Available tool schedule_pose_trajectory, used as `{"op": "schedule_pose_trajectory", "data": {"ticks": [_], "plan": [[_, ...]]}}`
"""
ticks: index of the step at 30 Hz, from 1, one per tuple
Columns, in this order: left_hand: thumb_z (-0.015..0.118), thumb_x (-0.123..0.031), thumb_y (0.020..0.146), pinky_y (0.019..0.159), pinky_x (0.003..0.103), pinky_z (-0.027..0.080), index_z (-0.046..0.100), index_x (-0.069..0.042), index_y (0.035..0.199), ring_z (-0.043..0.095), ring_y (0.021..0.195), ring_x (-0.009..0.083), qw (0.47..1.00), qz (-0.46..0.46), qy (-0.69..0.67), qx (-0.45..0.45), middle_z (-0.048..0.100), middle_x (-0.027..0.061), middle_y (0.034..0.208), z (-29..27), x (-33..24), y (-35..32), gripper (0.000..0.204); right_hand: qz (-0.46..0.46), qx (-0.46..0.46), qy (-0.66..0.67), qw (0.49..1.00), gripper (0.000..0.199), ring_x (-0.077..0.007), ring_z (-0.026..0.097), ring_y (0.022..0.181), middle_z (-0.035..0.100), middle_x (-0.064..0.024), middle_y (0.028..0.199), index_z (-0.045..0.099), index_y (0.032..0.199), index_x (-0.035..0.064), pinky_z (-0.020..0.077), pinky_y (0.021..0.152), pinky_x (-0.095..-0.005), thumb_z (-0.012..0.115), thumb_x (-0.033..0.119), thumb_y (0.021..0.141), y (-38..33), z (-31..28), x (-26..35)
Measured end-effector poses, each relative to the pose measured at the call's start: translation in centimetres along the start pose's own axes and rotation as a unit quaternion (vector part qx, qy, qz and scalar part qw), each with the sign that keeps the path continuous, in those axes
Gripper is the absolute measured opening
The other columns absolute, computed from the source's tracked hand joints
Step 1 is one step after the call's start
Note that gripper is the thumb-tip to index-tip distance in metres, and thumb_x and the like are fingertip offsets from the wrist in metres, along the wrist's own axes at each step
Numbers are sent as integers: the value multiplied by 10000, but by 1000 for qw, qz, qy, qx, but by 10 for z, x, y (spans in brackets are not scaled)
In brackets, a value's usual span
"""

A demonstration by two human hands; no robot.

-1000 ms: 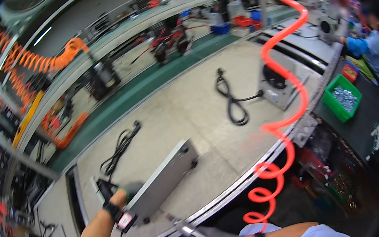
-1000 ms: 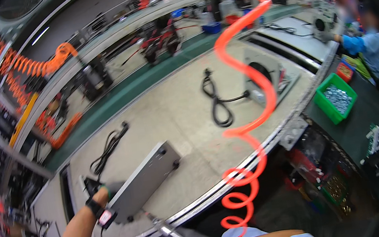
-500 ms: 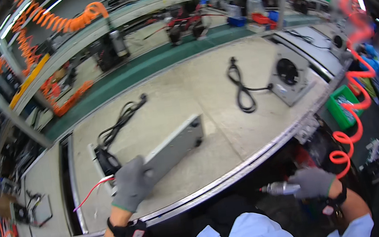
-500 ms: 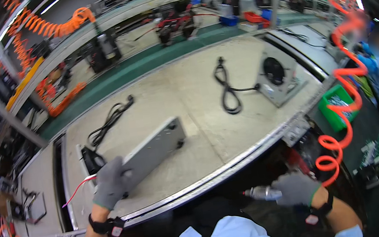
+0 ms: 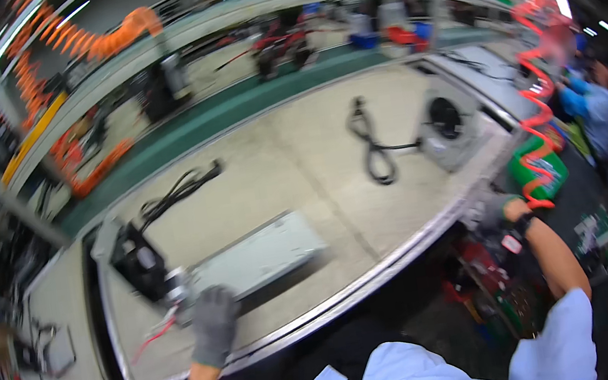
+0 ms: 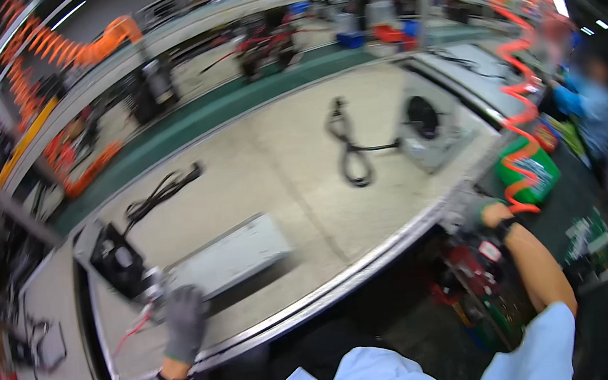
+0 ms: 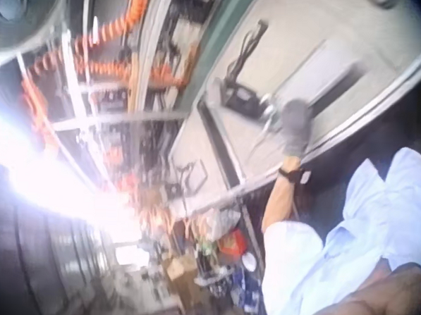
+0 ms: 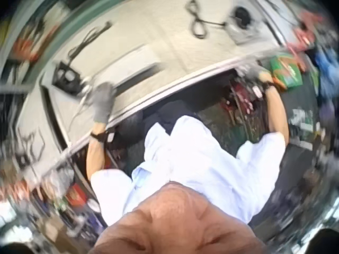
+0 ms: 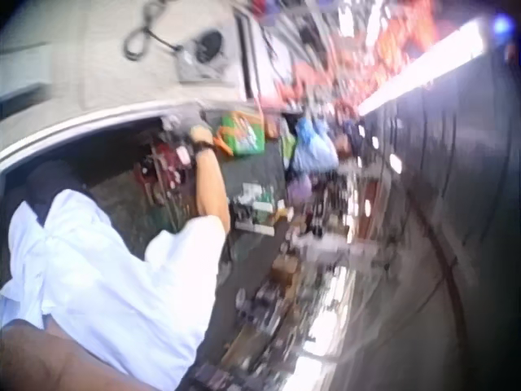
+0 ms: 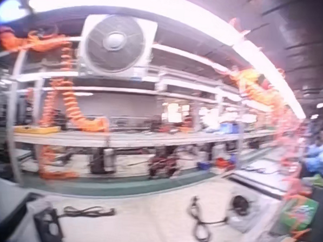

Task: Assembling an electronic inverter by mounting a fan, circuit board, and wiring components into a metal chassis on an assembly line.

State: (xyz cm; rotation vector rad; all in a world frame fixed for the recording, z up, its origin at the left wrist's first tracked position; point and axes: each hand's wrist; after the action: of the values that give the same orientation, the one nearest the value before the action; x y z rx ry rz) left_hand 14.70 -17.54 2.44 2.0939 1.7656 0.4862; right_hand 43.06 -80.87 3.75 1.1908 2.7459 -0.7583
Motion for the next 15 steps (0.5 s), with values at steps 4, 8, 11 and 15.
{"op": "schedule_pose_trajectory", "data": {"ticks": [4, 8, 11, 15], "plan": [[711, -145, 803, 867, 458, 493, 622, -80, 990, 594, 976, 318, 996, -43, -72, 16, 614, 116, 1050, 16, -25, -23, 217, -210, -53, -207, 954, 421, -361, 677, 1003, 714, -120, 1042, 700, 1173, 116, 397, 984, -724, 586, 383, 869, 22, 42, -24], [732, -157, 794, 845, 430, 491, 644, -105, 918, 598, 970, 293, 987, -122, -105, 6, 634, 55, 1004, 29, -35, -20, 160, 173, 180, 67, 966, 522, -425, 623, 1144, 648, -280, 1199, 703, 1123, 29, 496, 1000, -449, 577, 458, 854, 16, 7, -5], [741, -156, 788, 825, 421, 489, 644, -108, 881, 598, 962, 282, 984, -139, -105, -27, 636, 30, 974, 36, -39, -16, 143, 228, 60, 34, 971, 441, -405, 671, 1039, 700, -244, 1064, 733, 1016, 25, 531, 919, -477, 643, 417, 836, 23, -47, 50], [700, -173, 839, 883, 443, 488, 642, -96, 913, 600, 1021, 302, 977, -174, -117, -31, 638, 73, 1033, 32, -48, -12, 122, 46, -154, 159, 974, 364, -371, 686, 942, 716, -177, 973, 702, 1066, 38, 539, 849, -471, 665, 339, 865, 68, -127, 151]]}}
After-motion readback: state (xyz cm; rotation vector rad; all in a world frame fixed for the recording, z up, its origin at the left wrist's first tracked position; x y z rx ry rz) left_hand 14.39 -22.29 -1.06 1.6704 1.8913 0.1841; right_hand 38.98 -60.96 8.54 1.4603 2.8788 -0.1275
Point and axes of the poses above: each hand's wrist, its own y-axis towards the middle knuckle, its own z-axis out of the palm, x = y × z
